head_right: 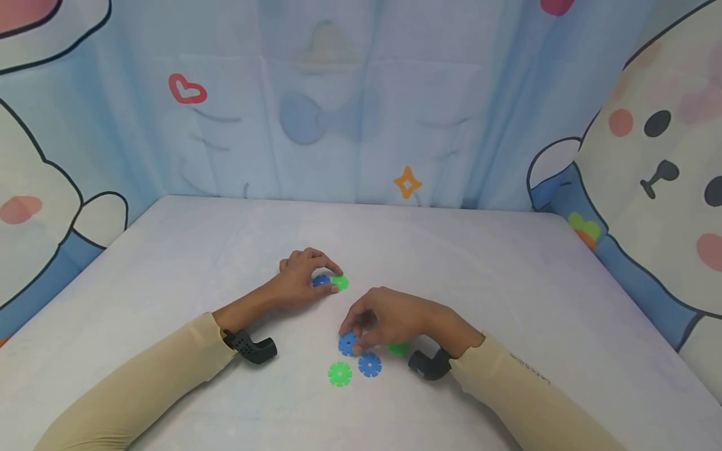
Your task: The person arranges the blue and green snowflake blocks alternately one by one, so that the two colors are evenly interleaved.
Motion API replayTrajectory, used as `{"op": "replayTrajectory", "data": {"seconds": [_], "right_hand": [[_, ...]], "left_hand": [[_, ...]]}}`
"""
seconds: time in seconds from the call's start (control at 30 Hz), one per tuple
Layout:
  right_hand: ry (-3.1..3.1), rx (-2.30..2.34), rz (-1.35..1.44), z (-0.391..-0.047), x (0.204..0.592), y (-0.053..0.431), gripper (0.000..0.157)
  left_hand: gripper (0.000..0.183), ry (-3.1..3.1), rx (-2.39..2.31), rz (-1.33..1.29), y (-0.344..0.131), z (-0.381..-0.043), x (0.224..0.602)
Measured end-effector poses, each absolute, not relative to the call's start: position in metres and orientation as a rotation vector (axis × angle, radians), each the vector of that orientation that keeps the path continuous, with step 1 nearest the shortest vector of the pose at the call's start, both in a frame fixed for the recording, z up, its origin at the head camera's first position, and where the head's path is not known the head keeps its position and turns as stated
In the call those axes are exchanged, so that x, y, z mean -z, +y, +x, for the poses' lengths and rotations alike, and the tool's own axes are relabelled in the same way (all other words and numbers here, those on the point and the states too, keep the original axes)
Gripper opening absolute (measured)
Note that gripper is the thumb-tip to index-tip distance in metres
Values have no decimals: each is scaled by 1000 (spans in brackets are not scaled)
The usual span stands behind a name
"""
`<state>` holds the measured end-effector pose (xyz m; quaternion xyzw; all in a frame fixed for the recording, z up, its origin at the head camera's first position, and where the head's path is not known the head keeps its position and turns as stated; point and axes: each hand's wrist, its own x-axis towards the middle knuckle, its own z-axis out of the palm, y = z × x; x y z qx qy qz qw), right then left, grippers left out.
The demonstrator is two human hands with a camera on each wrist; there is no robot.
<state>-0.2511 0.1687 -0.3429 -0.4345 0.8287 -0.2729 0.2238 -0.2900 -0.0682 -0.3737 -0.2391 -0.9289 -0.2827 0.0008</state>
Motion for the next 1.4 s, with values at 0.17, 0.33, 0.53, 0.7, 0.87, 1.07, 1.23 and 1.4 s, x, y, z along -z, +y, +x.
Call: {"op": "replayTrajectory", "data": {"seconds": [0.17,0.33,0.53,0.7,0.87,1.07,1.23,1.4], "right_hand": [[2306,742,-1186,-251,344,168,21],[2341,748,-1201,-253,344,168,20],[2432,820,-1207,-263,341,175,22],[2562,928,-1125,-279,341,183,24],[2738,961,-980,-297,344,186,26],[2798,896,-848,-310,353,184,31],[2795,859,-841,-311,355,182,29],[2803,839,-846,-311,357,180,28]], "left_hand": [[29,-2914,884,-757,-69,-290,374],[29,-2916,879,-757,-69,-291,375],[30,-2912,875,-763,-69,-293,375],[30,-2921,864,-759,-67,-294,376],[29,-2940,841,-741,-66,-295,378],[28,-2935,857,-745,-67,-294,380],[28,-2924,872,-750,-67,-293,378],[29,-2928,860,-749,-68,-294,377]]}}
